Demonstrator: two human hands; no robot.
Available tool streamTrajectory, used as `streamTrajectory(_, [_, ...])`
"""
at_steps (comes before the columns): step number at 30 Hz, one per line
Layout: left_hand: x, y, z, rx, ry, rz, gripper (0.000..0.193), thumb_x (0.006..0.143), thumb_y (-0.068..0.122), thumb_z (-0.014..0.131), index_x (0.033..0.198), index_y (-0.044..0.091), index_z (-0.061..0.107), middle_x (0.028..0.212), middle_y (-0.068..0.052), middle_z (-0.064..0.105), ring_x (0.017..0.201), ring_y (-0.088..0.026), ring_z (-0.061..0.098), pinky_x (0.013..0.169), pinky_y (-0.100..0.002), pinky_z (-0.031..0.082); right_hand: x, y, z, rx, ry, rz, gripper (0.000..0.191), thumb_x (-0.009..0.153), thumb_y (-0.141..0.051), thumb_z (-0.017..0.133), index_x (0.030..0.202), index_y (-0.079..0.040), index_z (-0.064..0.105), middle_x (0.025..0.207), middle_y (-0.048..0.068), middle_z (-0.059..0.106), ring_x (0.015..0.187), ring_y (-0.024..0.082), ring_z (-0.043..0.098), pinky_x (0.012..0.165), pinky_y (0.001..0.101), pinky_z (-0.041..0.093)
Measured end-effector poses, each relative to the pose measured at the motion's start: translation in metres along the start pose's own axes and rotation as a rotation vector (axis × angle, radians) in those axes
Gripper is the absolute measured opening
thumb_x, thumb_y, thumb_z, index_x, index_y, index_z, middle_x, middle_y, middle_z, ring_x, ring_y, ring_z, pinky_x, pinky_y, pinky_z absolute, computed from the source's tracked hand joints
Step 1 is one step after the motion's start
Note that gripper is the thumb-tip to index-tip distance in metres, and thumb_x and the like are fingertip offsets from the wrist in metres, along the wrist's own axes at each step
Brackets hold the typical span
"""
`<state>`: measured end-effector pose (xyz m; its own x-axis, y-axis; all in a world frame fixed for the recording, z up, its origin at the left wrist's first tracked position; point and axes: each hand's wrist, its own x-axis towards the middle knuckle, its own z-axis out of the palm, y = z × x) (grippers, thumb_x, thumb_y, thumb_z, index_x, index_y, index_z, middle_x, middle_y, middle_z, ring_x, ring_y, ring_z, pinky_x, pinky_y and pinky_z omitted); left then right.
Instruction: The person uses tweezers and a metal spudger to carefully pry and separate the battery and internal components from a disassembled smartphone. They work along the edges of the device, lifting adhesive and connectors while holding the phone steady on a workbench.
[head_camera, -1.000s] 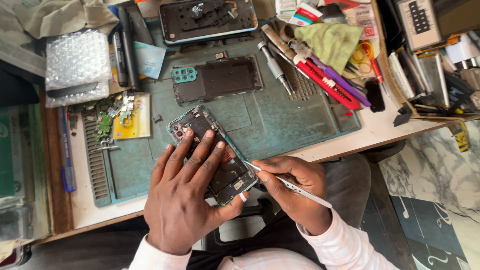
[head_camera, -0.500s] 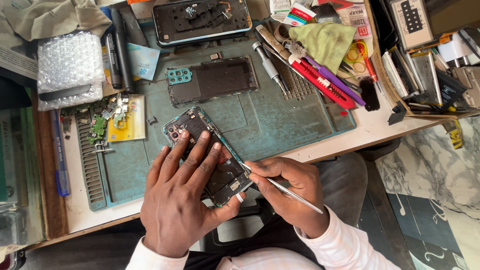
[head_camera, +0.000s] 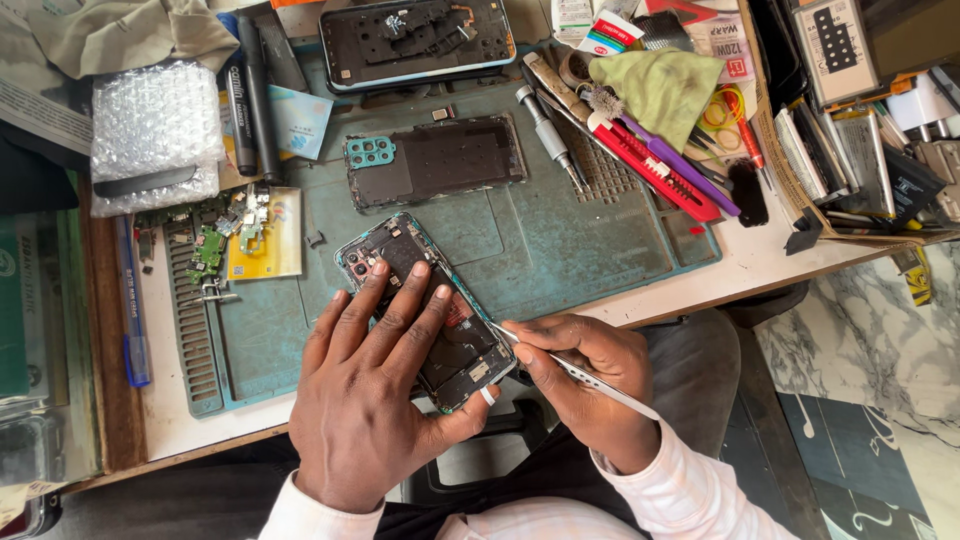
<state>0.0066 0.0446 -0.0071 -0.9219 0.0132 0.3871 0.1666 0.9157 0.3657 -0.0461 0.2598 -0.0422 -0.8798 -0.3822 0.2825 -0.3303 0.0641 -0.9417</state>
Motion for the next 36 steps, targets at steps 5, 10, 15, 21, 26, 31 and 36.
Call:
streamTrajectory(5, [-0.001,-0.001,0.0,0.002,-0.011,-0.004,0.076,0.077,0.064,0.069,0.134,0.014,0.068,0.144,-0.008,0.061,0.14,-0.033,0.049,0.116,-0.051,0.033,0.002,-0.004,-0.001,0.015,-0.044,0.026,0.016,0.096,0.003,0.069,0.111,0.004,0.073,0.113,0.017,0.078,0.1,0.018,0.078,0.089,0.0289,0.064])
streamTrajectory(10, [0.0,0.0,0.0,-0.006,-0.014,0.0,0.075,0.077,0.063,0.069,0.134,0.015,0.068,0.144,-0.008,0.061,0.141,-0.033,0.048,0.117,-0.051,0.032,0.004,-0.007,-0.002,-0.03,-0.072,0.017,0.021,0.094,0.006,0.068,0.114,0.004,0.072,0.112,0.016,0.077,0.099,0.018,0.078,0.089,0.0287,0.064])
streamTrajectory(15, [0.0,0.0,0.0,0.0,-0.02,-0.002,0.075,0.077,0.063,0.07,0.134,0.015,0.068,0.144,-0.008,0.061,0.141,-0.033,0.048,0.116,-0.051,0.032,0.005,-0.009,0.001,-0.05,-0.054,0.031,0.022,0.093,0.008,0.069,0.114,0.003,0.073,0.112,0.016,0.078,0.097,0.018,0.079,0.086,0.0287,0.065])
streamTrajectory(21, [0.001,0.0,-0.001,-0.003,-0.013,0.001,0.075,0.074,0.061,0.072,0.133,0.014,0.069,0.144,-0.008,0.061,0.14,-0.033,0.049,0.115,-0.051,0.033,0.004,-0.008,0.004,-0.037,-0.042,0.015,0.023,0.093,0.008,0.068,0.114,0.003,0.071,0.115,0.016,0.077,0.102,0.018,0.078,0.09,0.0286,0.065])
streamTrajectory(26, [0.001,0.001,-0.001,-0.005,0.002,0.007,0.076,0.073,0.06,0.074,0.133,0.013,0.068,0.143,-0.008,0.061,0.138,-0.034,0.05,0.115,-0.052,0.034,0.004,-0.004,0.01,-0.057,0.039,0.026,0.02,0.094,0.003,0.073,0.113,0.002,0.074,0.106,0.013,0.08,0.09,0.013,0.076,0.078,0.0236,0.061])
streamTrajectory(31, [0.001,0.0,0.0,-0.008,0.008,0.006,0.076,0.073,0.059,0.074,0.133,0.014,0.068,0.144,-0.009,0.061,0.138,-0.035,0.05,0.115,-0.051,0.034,0.002,-0.004,0.005,0.019,0.019,0.02,0.018,0.096,0.001,0.071,0.114,0.003,0.074,0.104,0.012,0.079,0.09,0.01,0.073,0.08,0.0233,0.059])
streamTrajectory(36, [0.001,0.001,0.0,0.0,0.009,0.001,0.076,0.074,0.061,0.072,0.133,0.014,0.068,0.144,-0.008,0.061,0.139,-0.034,0.05,0.115,-0.052,0.034,0.004,-0.005,0.003,-0.004,-0.002,0.052,0.018,0.095,0.001,0.071,0.112,0.004,0.075,0.102,0.012,0.08,0.088,0.01,0.074,0.078,0.0224,0.06])
